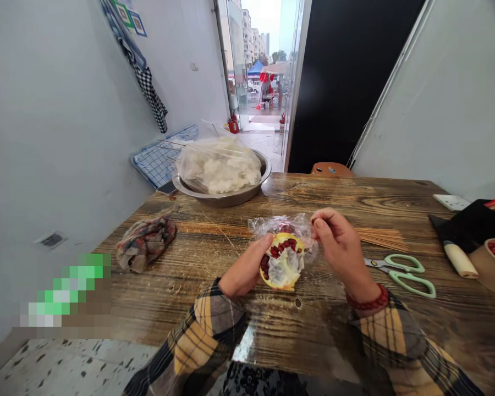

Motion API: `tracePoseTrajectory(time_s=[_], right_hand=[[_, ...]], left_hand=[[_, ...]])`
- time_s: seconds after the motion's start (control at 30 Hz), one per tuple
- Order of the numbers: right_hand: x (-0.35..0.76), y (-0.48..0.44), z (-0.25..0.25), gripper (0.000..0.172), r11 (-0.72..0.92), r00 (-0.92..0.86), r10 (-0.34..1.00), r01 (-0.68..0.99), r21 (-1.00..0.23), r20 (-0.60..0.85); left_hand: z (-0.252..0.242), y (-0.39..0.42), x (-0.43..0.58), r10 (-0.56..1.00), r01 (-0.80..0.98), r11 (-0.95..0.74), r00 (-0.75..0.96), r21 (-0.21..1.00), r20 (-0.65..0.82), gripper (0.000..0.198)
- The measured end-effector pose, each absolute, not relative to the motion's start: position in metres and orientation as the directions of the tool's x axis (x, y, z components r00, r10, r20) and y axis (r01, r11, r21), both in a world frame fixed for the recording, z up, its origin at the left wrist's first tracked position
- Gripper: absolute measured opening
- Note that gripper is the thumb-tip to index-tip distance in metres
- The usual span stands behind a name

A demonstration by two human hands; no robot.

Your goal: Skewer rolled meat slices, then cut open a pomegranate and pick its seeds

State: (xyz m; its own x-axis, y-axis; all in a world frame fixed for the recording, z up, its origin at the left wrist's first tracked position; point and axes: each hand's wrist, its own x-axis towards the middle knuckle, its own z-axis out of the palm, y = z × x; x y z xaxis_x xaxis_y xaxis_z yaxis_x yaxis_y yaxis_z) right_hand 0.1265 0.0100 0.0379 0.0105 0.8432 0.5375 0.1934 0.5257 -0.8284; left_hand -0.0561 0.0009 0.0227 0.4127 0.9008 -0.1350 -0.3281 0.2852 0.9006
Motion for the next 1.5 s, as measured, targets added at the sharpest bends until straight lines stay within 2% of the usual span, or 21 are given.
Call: tracePoseTrajectory(time_s=[0.1,0.17,0.27,0.37,0.43,0.5,0.57,0.67,0.73,0.83,0.93,1.03,1.1,1.17,1.3,1.5], right_hand=[[0.129,0.011,0.039,0.017,0.45,-0.054,0.892,0.02,-0.893,0.449],[0.129,0.01,0.04,0.019,0.425,-0.112,0.898,-0.022,-0.905,0.425],[0.13,0.01,0.043,0.021,0.38,-0.227,0.902,0.011,-0.925,0.368],[0.134,0.008,0.048,0.018,0.374,-0.32,0.894,0.141,-0.917,0.315],[0.136,0.008,0.051,0.014,0.458,-0.354,0.867,0.289,-0.841,0.351],[0.137,0.007,0.05,0.009,0.566,-0.418,0.814,0.418,-0.71,0.403],[0.136,0.007,0.047,0.006,0.642,-0.492,0.762,0.485,-0.594,0.421],[0.134,0.008,0.039,0.013,0.694,-0.544,0.719,0.527,-0.49,0.433],[0.133,0.009,0.037,0.018,0.703,-0.521,0.711,0.529,-0.475,0.473],[0.134,0.01,0.04,0.018,0.644,-0.395,0.765,0.488,-0.589,0.509],[0.137,0.009,0.043,0.025,0.493,-0.292,0.866,0.368,-0.789,0.405],[0.137,0.008,0.038,0.035,0.376,-0.271,0.912,0.261,-0.889,0.307],[0.135,0.006,0.033,0.04,0.381,-0.267,0.909,0.225,-0.897,0.319],[0.13,0.004,0.03,0.041,0.45,-0.254,0.884,0.229,-0.863,0.393],[0.123,0.001,0.031,0.033,0.585,-0.166,0.806,0.373,-0.72,0.568],[0.125,0.004,0.03,0.018,0.552,-0.102,0.821,0.397,-0.733,0.562]], left_hand=[[0.026,0.001,-0.059,0.9,-0.337,0.267,0.423,0.903,-0.108,0.039],[0.028,0.001,-0.062,0.9,-0.357,0.287,0.418,0.889,-0.123,0.04],[0.032,0.002,-0.066,0.905,-0.394,0.324,0.393,0.86,-0.161,0.041],[0.038,0.004,-0.074,0.907,-0.422,0.361,0.367,0.832,-0.207,0.046],[0.041,0.006,-0.08,0.904,-0.431,0.383,0.358,0.817,-0.235,0.05],[0.042,0.009,-0.085,0.903,-0.446,0.388,0.357,0.807,-0.237,0.055],[0.042,0.011,-0.088,0.911,-0.472,0.373,0.347,0.799,-0.221,0.057],[0.04,0.013,-0.088,0.922,-0.493,0.359,0.321,0.792,-0.217,0.058],[0.039,0.013,-0.086,0.919,-0.485,0.365,0.325,0.795,-0.223,0.058],[0.038,0.011,-0.08,0.906,-0.457,0.384,0.351,0.802,-0.234,0.059],[0.037,0.008,-0.071,0.908,-0.466,0.384,0.348,0.797,-0.234,0.054],[0.033,0.005,-0.061,0.93,-0.547,0.333,0.326,0.768,-0.171,0.045],[0.031,0.004,-0.056,0.948,-0.602,0.277,0.3,0.749,-0.11,0.042],[0.03,0.002,-0.053,0.955,-0.632,0.239,0.289,0.738,-0.062,0.042],[0.03,-0.001,-0.05,0.942,-0.646,0.242,0.336,0.724,-0.016,0.046],[0.024,-0.002,-0.048,0.922,-0.594,0.237,0.388,0.768,0.015,0.04]])
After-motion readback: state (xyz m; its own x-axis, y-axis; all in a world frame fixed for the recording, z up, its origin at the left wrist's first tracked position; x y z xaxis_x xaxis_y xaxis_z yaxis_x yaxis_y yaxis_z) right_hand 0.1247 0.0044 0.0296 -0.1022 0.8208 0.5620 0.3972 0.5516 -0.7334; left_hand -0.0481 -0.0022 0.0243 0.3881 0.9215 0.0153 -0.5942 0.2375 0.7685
